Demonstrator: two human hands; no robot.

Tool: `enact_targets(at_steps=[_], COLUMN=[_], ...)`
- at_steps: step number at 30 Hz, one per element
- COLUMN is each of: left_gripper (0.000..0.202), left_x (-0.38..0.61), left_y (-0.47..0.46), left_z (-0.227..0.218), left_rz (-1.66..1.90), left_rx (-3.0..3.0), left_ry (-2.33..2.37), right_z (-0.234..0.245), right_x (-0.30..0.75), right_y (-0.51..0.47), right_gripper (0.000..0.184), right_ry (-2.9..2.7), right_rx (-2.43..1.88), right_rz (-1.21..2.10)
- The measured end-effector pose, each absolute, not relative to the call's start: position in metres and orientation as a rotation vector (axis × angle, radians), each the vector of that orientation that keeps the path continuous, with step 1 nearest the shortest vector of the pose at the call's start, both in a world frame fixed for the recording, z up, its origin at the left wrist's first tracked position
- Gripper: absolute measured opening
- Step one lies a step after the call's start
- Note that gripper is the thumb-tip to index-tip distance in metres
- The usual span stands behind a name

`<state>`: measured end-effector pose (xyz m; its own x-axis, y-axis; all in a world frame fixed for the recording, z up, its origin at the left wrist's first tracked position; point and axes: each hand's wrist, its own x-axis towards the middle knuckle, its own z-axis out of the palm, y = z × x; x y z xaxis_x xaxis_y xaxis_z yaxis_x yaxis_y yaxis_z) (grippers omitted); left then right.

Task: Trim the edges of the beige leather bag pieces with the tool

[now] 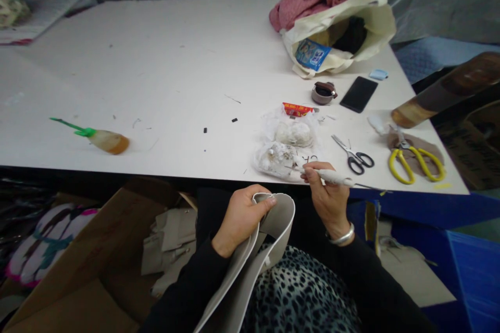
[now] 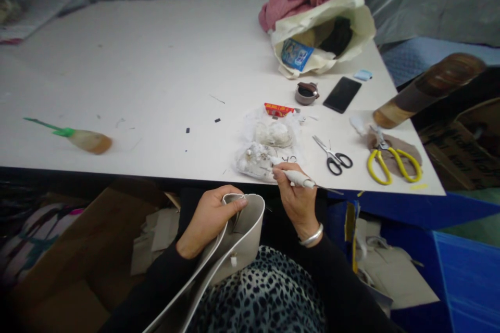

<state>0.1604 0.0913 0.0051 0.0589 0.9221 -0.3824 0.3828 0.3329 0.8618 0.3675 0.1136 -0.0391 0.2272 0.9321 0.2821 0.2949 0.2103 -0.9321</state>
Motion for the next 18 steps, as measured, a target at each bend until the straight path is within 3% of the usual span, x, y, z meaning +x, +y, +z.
enact_targets(at_steps=[6,18], left_gripper=[0.019,0.016], left_x=[0.167,0.169], left_y=[0.091,0.089], left_z=[0.005,0.010], left_rz=[0.605,0.592], left_rx=[1.263,1.265], left_ry=[1.492,1.478], right_z=[-0.026,-0.026], right_x=[0.366,0.364], right_y=[0.105,0.106], right_gripper=[0.038,0.046], right_ry=[-1.127,-1.227], right_rx=[-1.202,-1.234], right_rz=[1.290,1.351])
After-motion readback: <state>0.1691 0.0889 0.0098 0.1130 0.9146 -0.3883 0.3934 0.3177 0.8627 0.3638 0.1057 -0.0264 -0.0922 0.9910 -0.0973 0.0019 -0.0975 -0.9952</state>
